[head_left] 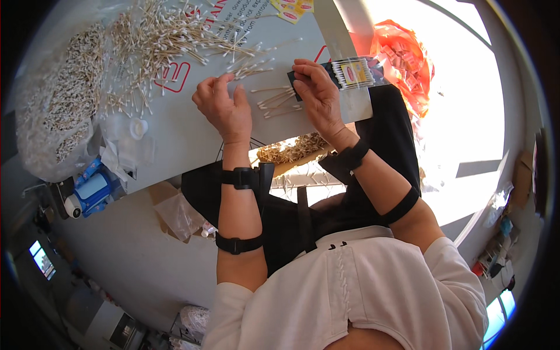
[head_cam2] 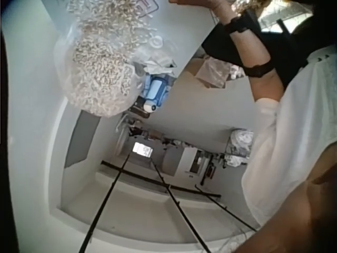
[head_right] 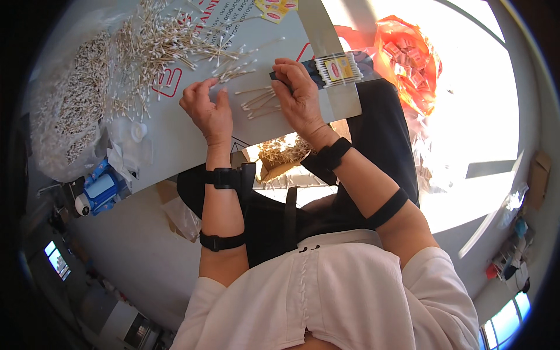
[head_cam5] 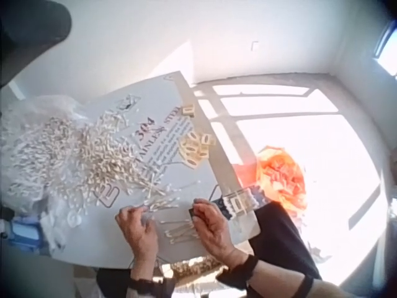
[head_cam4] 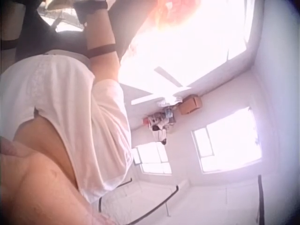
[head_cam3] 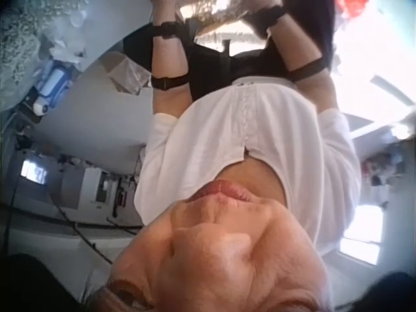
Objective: Arranging and packaging cotton swabs into plastic sleeves.
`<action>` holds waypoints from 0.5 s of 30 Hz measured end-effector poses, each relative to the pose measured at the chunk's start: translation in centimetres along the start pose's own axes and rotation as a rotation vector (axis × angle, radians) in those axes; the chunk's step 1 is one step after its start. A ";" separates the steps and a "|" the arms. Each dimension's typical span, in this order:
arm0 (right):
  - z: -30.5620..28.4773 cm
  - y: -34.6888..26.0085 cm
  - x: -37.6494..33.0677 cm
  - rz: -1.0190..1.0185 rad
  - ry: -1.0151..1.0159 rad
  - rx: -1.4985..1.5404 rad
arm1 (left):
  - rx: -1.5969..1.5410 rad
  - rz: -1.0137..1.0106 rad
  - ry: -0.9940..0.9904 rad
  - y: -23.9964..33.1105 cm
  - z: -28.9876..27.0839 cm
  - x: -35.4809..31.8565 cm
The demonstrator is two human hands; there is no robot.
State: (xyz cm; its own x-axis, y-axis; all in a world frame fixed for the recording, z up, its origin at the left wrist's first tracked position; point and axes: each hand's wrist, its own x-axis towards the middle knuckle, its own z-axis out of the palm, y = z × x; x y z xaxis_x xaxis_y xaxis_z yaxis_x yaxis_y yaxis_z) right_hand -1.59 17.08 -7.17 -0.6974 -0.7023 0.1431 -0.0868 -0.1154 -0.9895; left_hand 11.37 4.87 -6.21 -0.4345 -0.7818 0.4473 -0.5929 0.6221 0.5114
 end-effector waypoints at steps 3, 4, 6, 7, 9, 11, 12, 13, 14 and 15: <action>0.0 0.1 0.1 0.003 0.011 -0.009 | 0.058 0.076 -0.099 0.7 0.3 1.3; 0.0 0.1 0.0 0.016 0.015 -0.003 | 0.058 0.076 -0.098 0.7 0.5 1.2; 0.1 0.1 0.0 0.014 0.012 0.006 | 0.066 0.119 -0.155 0.8 1.0 0.9; 0.0 0.2 0.1 0.013 0.012 0.013 | 0.065 0.120 -0.154 0.9 1.1 0.6; 0.0 0.2 0.1 0.015 0.013 0.011 | 0.049 0.109 -0.145 1.0 1.1 -0.2; -0.1 0.3 0.0 0.017 0.016 0.011 | 0.002 0.093 -0.105 1.1 0.9 -0.4; -0.2 0.4 0.1 0.014 0.019 0.020 | -0.045 0.077 -0.065 1.1 0.9 -0.4; -0.1 0.4 0.1 0.011 0.018 0.032 | -0.042 0.077 -0.064 0.7 0.8 -0.3; 0.0 0.4 0.0 0.010 0.016 0.035 | -0.020 0.073 -0.030 0.2 0.7 0.0; 0.0 0.4 0.0 0.016 0.017 0.042 | 0.002 0.070 0.004 -0.2 0.6 0.2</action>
State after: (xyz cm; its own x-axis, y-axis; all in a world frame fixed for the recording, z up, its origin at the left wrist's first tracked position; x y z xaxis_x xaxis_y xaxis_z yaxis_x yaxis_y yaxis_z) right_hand -1.62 16.99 -7.55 -0.7103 -0.6925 0.1262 -0.0453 -0.1340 -0.9899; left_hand 10.96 4.54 -6.64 -0.4721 -0.7365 0.4844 -0.5626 0.6748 0.4776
